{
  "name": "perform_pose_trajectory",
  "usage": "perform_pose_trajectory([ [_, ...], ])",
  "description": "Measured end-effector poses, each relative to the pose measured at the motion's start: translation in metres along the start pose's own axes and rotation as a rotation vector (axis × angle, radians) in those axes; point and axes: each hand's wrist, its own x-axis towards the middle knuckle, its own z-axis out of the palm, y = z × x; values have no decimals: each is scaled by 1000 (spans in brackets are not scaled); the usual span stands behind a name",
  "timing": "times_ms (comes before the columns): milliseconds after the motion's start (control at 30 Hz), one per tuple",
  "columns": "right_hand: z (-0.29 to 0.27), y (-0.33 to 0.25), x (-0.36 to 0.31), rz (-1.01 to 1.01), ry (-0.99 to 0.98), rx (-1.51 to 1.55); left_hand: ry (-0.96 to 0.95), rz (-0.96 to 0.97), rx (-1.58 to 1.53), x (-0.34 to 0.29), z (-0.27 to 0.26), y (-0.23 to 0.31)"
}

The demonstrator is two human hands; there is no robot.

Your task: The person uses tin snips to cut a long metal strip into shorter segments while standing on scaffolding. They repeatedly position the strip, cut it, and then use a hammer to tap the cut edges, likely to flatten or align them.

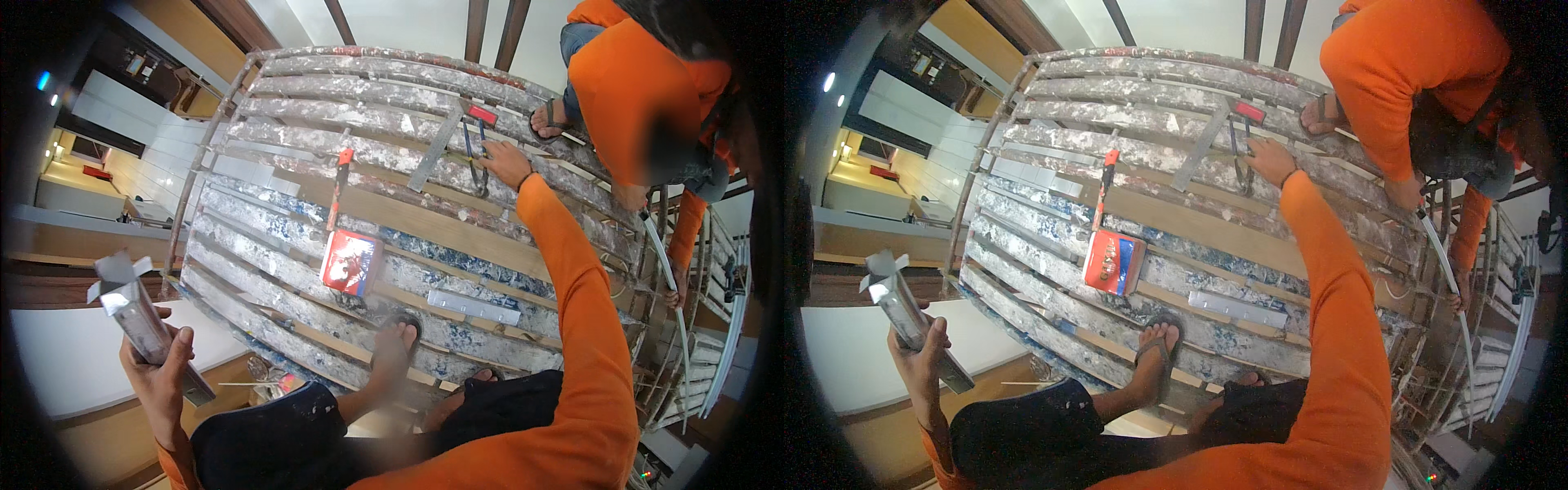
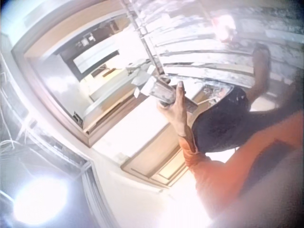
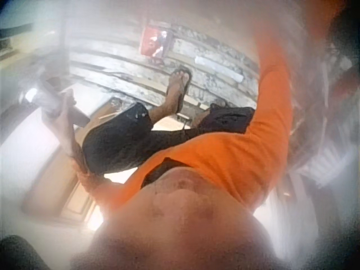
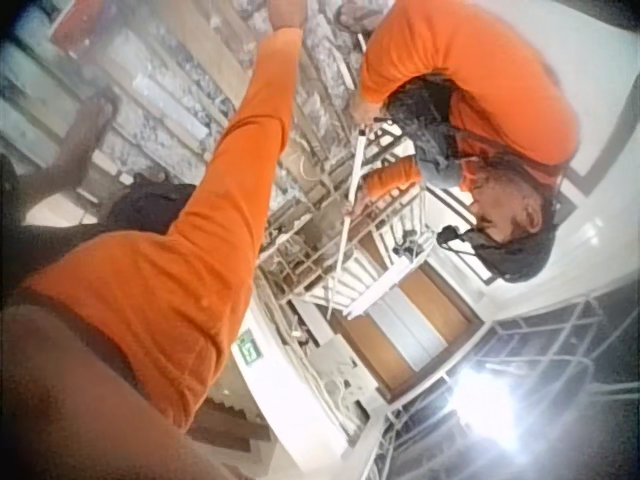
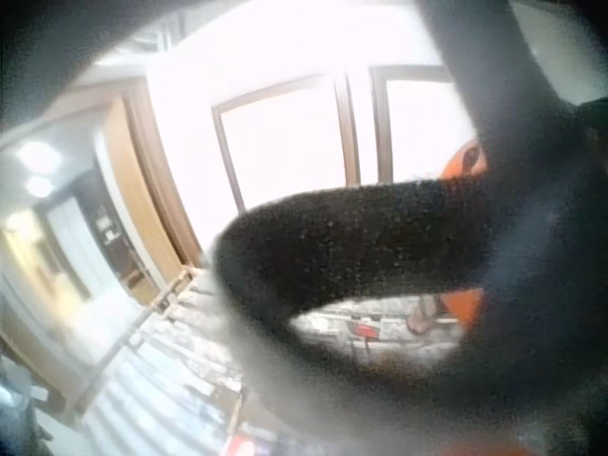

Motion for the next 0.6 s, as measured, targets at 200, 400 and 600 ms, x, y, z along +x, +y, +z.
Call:
perform_pose_trajectory([
  [200, -50, -8, -1, 21, 342, 105, -109, -12, -32, -2, 6, 13],
  [400, -151, -87, 7, 21, 588, 511, -365, 36, -275, 19, 40, 33],
  [600, -273, -187, -9, 265, 606, 1244, -638, 194, -368, 27, 89, 75],
])
